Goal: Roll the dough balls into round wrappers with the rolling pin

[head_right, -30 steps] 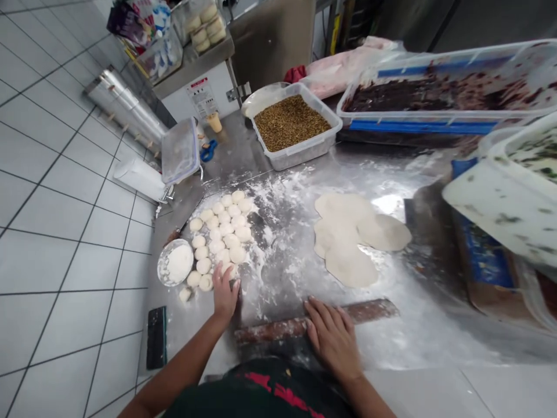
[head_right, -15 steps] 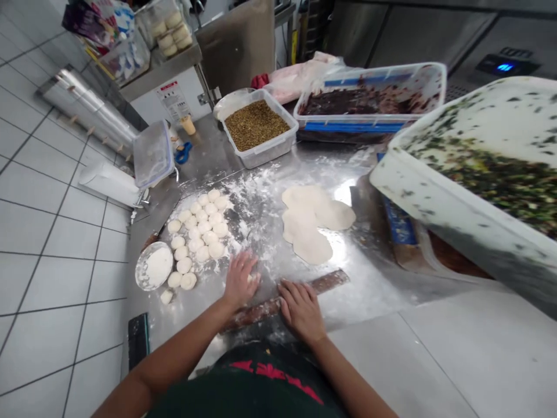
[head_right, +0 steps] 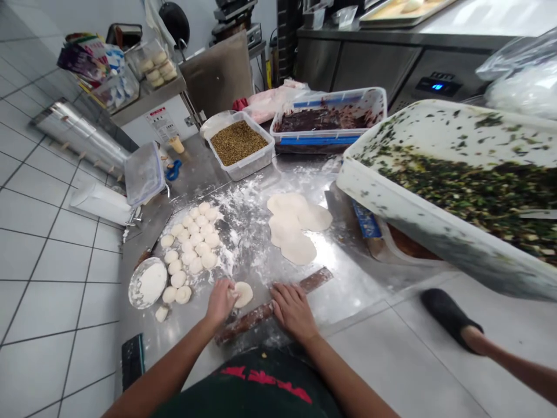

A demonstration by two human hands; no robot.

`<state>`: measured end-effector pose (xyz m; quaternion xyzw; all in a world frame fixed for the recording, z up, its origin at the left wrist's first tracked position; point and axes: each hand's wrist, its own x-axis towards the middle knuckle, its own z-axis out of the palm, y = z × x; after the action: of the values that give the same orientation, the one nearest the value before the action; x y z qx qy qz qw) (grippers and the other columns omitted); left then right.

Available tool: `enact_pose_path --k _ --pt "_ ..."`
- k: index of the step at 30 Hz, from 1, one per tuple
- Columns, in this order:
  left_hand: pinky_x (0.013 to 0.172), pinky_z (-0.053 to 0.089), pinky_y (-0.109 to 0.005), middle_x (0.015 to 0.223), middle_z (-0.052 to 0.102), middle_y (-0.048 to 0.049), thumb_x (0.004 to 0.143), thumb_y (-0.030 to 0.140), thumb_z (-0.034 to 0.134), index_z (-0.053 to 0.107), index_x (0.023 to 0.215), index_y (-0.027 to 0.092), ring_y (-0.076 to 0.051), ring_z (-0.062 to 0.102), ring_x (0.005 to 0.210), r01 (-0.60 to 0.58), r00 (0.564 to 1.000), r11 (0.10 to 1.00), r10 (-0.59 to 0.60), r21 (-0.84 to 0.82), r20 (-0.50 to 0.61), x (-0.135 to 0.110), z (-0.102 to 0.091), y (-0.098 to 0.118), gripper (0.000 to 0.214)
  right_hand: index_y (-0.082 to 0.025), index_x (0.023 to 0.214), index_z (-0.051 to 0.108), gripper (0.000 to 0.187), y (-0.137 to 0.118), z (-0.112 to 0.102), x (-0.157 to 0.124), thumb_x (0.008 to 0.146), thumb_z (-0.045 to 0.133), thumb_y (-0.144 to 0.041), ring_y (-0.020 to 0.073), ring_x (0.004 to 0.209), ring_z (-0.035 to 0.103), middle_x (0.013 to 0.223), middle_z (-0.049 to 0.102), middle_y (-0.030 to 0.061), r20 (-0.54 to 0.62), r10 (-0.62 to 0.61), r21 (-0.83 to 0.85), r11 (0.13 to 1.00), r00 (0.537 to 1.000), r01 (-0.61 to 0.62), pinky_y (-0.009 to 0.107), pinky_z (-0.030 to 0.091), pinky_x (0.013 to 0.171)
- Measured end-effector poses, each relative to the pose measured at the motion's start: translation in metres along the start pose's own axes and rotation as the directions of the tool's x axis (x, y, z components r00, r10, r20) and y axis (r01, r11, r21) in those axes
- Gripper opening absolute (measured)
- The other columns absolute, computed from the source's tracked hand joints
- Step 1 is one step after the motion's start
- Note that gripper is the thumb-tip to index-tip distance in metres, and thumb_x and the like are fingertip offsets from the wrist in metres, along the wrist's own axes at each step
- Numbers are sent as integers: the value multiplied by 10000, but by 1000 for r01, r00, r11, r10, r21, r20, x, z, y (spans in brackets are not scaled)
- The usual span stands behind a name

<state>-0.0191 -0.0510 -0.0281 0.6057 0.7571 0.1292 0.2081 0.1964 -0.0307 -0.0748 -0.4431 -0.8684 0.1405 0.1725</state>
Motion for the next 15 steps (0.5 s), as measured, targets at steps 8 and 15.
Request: enact_pose_path --k 8,15 --pt "771 344 -295 868 526 -37 685 334 522 501 884 197 -174 472 849 0 1000 1000 0 -9 3 35 -11 18 243 -213 1044 526 280 0 0 0 825 356 -250 187 1020 418 1103 524 51 -24 -13 -6 1000 1000 13 400 192 945" --pt "728 361 -269 821 556 -25 646 281 580 496 844 179 -158 502 801 15 986 1000 -18 16 168 55 23 28 238 -176 853 553 223 9 -19 -15 819 344 -246 190 875 435 883 546 64 -71 98 -102 989 993 -105 383 230 865"
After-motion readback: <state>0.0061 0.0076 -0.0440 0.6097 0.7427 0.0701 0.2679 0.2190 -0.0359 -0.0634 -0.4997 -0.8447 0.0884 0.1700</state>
